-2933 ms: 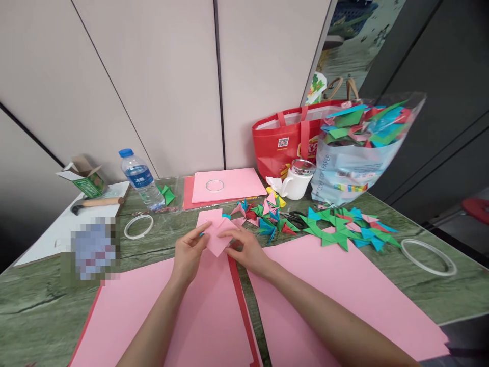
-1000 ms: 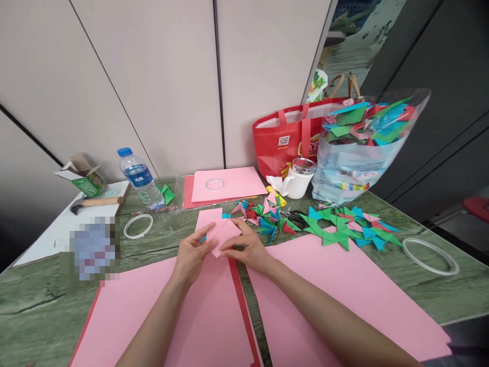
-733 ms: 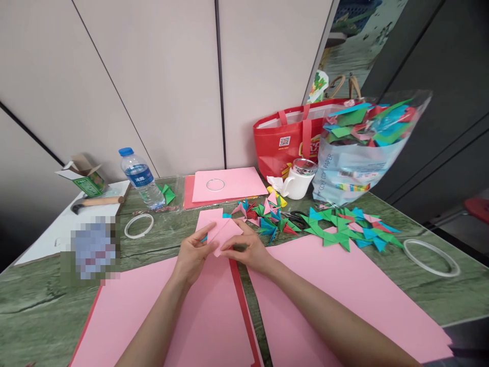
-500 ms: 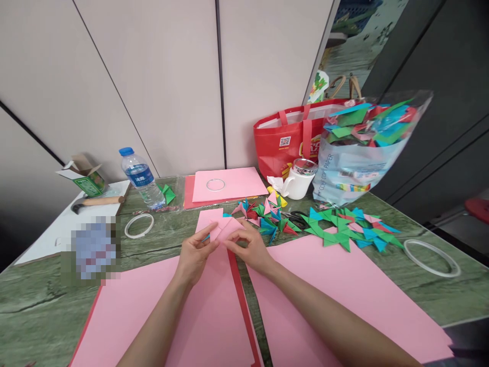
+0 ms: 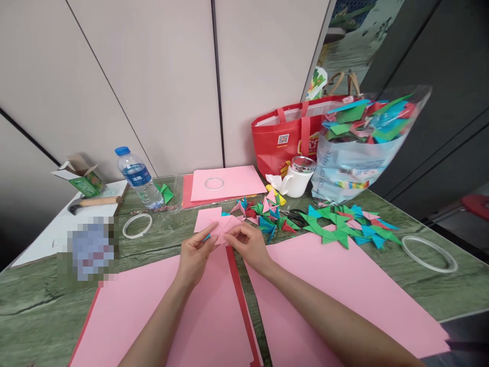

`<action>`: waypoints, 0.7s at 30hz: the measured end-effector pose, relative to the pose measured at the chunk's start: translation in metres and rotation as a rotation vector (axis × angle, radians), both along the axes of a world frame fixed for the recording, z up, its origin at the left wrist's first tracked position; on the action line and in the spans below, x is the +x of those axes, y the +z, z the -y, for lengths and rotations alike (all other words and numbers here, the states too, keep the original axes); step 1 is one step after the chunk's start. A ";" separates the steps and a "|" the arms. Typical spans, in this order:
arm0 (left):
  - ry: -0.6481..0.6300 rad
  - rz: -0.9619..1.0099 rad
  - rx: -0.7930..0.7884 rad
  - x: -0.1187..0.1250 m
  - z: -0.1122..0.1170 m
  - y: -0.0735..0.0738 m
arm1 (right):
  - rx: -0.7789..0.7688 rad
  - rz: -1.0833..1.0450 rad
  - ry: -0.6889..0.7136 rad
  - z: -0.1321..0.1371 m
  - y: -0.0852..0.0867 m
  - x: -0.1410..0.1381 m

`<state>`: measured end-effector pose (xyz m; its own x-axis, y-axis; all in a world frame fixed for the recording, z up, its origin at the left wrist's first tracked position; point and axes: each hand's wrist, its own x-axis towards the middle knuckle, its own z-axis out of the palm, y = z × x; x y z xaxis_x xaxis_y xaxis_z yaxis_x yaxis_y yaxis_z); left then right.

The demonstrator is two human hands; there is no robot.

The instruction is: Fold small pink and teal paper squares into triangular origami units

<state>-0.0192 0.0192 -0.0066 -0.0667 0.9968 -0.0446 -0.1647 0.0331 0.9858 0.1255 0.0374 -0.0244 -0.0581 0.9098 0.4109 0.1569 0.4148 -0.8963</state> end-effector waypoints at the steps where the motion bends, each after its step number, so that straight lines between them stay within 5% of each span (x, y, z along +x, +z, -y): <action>1: 0.004 -0.008 0.005 0.000 0.000 -0.001 | 0.007 0.006 -0.011 0.000 0.000 0.000; 21: 0.030 -0.002 0.011 0.005 0.001 -0.003 | 0.062 0.009 -0.011 0.003 0.003 0.001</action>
